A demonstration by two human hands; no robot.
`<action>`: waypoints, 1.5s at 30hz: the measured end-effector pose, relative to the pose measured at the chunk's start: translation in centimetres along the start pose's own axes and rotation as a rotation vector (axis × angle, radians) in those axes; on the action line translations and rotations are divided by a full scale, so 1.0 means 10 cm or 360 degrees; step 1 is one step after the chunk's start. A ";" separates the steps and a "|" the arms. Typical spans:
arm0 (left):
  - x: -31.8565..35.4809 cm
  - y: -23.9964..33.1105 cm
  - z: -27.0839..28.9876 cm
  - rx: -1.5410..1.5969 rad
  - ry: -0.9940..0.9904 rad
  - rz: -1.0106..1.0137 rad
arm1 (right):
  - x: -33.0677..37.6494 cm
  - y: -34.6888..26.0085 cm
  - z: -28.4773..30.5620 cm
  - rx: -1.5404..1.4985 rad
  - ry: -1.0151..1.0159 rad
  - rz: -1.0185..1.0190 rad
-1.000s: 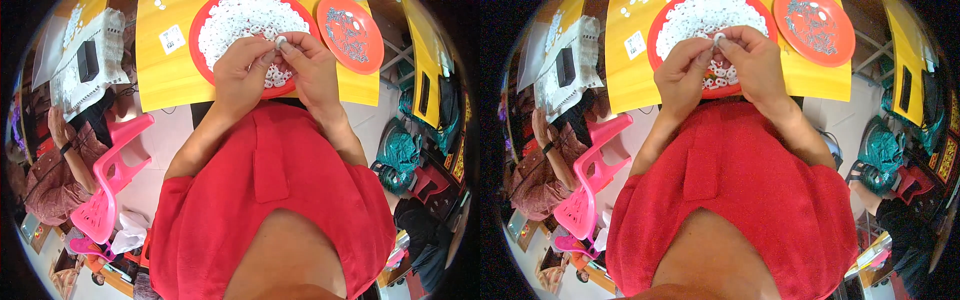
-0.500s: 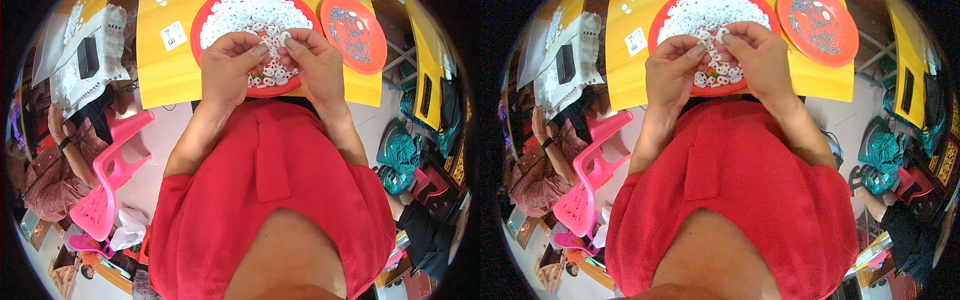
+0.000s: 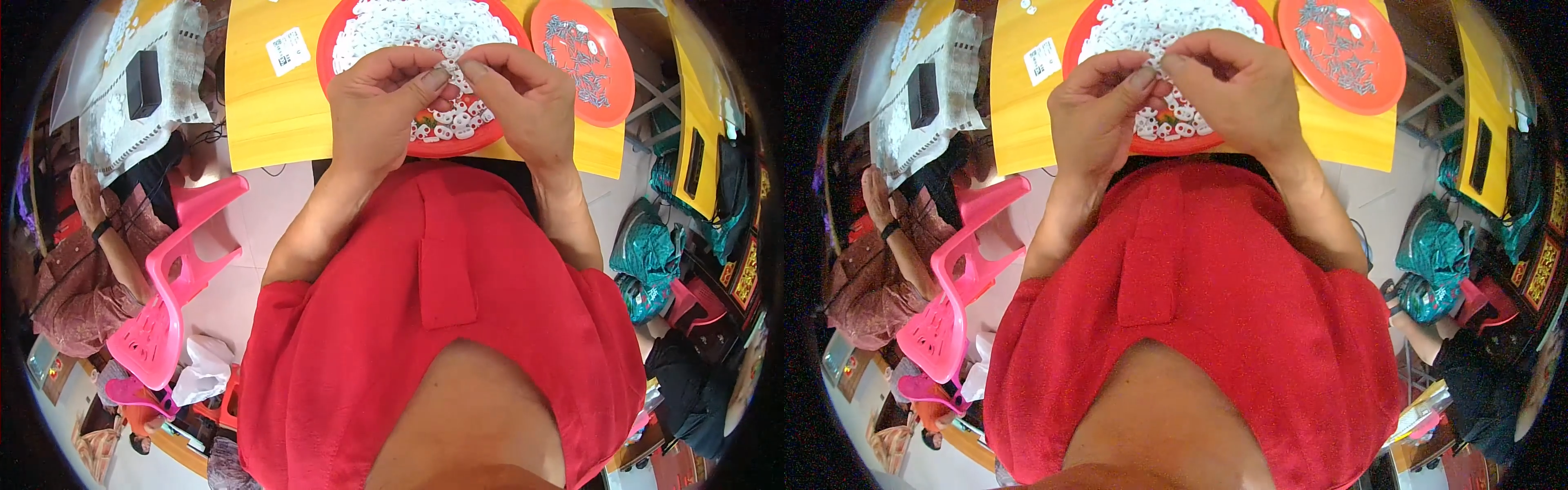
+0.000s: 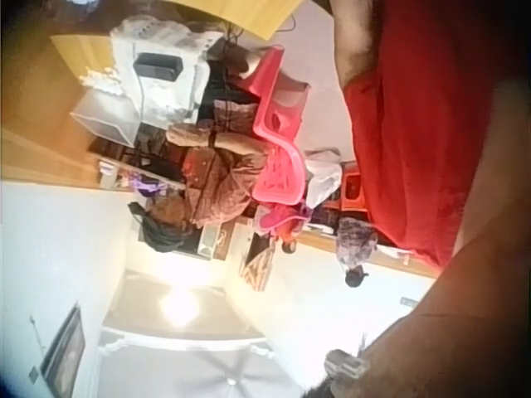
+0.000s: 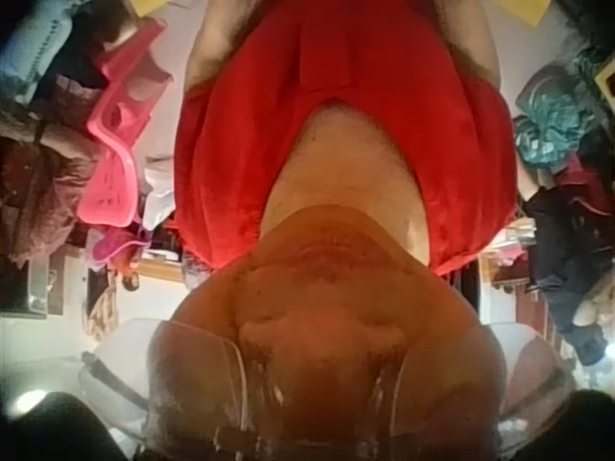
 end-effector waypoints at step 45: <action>0.00 -0.11 -0.07 0.0108 -0.0091 0.0138 | 0.03 0.36 0.08 -0.0583 -0.0067 -0.0316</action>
Point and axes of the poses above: each hand's wrist, its own x-axis away from the middle knuckle, its own z-axis out of the back of the hand, y = z × x, the point moved 10 cm from there along -x, towards the middle knuckle, and after that the axes turned 1 degree about -y, right-handed, at the moved point
